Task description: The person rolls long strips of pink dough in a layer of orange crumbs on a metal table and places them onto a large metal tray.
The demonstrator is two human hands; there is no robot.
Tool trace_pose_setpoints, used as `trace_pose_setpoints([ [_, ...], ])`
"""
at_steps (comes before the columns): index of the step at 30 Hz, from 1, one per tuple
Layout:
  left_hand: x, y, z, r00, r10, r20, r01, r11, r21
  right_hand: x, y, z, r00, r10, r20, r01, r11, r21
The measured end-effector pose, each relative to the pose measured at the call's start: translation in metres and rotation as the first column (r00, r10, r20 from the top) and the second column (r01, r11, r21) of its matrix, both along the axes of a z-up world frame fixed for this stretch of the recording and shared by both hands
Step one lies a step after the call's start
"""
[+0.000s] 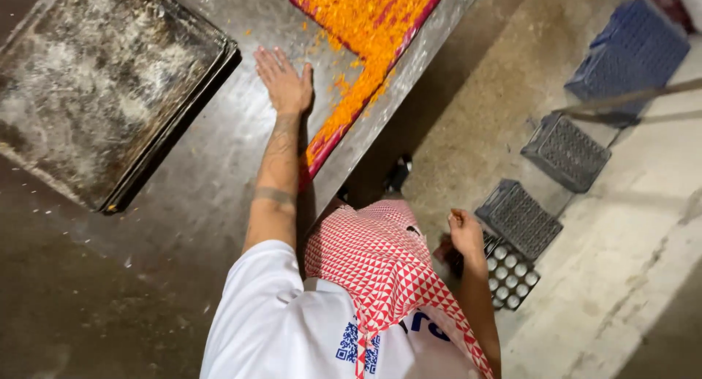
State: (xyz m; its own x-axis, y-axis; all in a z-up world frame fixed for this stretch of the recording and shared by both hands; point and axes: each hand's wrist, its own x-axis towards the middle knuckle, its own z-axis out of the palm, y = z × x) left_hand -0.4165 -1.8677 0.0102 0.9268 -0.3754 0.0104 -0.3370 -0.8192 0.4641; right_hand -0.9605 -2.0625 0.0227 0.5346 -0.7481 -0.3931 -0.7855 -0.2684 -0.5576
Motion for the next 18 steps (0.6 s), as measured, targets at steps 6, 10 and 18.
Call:
trace_pose_setpoints([
  [6, -0.007, -0.099, -0.024, 0.981, -0.185, 0.064, 0.189, 0.98, -0.06, 0.057, -0.099, -0.018, 0.992, 0.108, -0.063, -0.104, 0.992, 0.069],
  [10, -0.04, -0.078, -0.015, 0.943, -0.145, -0.3, -0.061, 0.809, -0.584, 0.105, -0.182, -0.024, 0.957, 0.288, -0.014, -0.285, 0.951, 0.123],
  [18, -0.171, 0.106, 0.054, 0.815, 0.579, -0.015, -0.575, 0.812, 0.099, 0.32, -0.196, 0.055, 0.418, 0.803, 0.426, -0.784, 0.555, -0.276],
])
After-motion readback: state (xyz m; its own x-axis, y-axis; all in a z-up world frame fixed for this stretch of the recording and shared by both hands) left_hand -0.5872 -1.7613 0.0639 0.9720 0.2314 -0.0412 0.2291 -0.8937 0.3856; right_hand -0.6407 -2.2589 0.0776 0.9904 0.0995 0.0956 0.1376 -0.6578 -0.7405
